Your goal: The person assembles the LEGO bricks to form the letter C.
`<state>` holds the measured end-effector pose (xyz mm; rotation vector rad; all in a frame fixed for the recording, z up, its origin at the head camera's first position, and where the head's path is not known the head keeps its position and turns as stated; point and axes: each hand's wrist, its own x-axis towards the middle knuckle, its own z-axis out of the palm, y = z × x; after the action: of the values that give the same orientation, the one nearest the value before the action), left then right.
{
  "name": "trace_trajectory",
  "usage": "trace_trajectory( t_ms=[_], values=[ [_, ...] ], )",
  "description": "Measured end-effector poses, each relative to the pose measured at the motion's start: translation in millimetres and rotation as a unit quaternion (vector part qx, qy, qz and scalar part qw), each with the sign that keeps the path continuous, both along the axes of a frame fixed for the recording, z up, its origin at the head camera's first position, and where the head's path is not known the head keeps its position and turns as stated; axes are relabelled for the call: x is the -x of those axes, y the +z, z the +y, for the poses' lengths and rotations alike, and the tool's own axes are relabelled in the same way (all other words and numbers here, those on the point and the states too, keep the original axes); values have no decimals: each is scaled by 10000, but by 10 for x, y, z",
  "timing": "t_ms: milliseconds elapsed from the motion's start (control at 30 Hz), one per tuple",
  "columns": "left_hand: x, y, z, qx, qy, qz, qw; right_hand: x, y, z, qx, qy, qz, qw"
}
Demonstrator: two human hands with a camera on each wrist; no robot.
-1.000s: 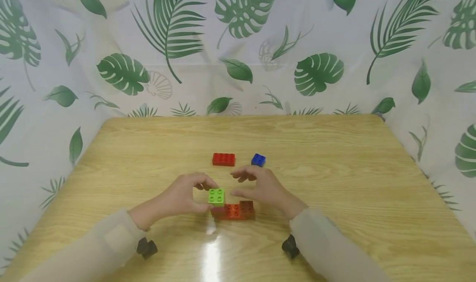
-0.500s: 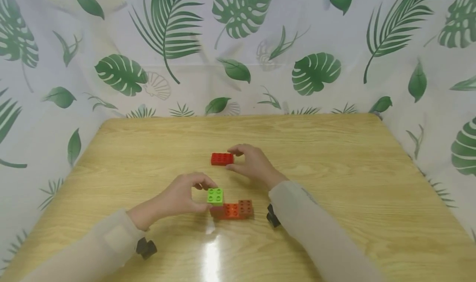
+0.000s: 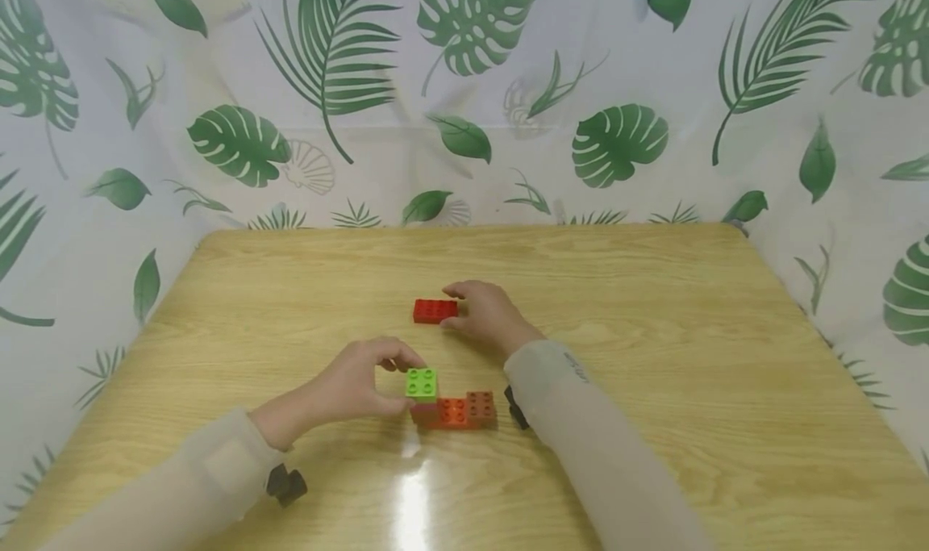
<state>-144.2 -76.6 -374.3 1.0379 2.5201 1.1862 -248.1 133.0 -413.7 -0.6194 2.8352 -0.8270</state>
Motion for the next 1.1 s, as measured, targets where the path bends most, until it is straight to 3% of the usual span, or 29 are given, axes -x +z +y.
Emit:
trace_trajectory(
  t_ms=[333, 667, 1100],
  values=[
    [-14, -4, 7, -29, 42, -16, 10000, 4, -81, -51, -89, 152, 238, 9996],
    [-13, -7, 8, -5, 46, 32, 10000, -95, 44, 59, 326, 35, 298, 9990],
    [-9, 6, 3, -14, 41, 15, 10000, -372, 297, 350, 568, 641, 1394, 9865]
  ],
)
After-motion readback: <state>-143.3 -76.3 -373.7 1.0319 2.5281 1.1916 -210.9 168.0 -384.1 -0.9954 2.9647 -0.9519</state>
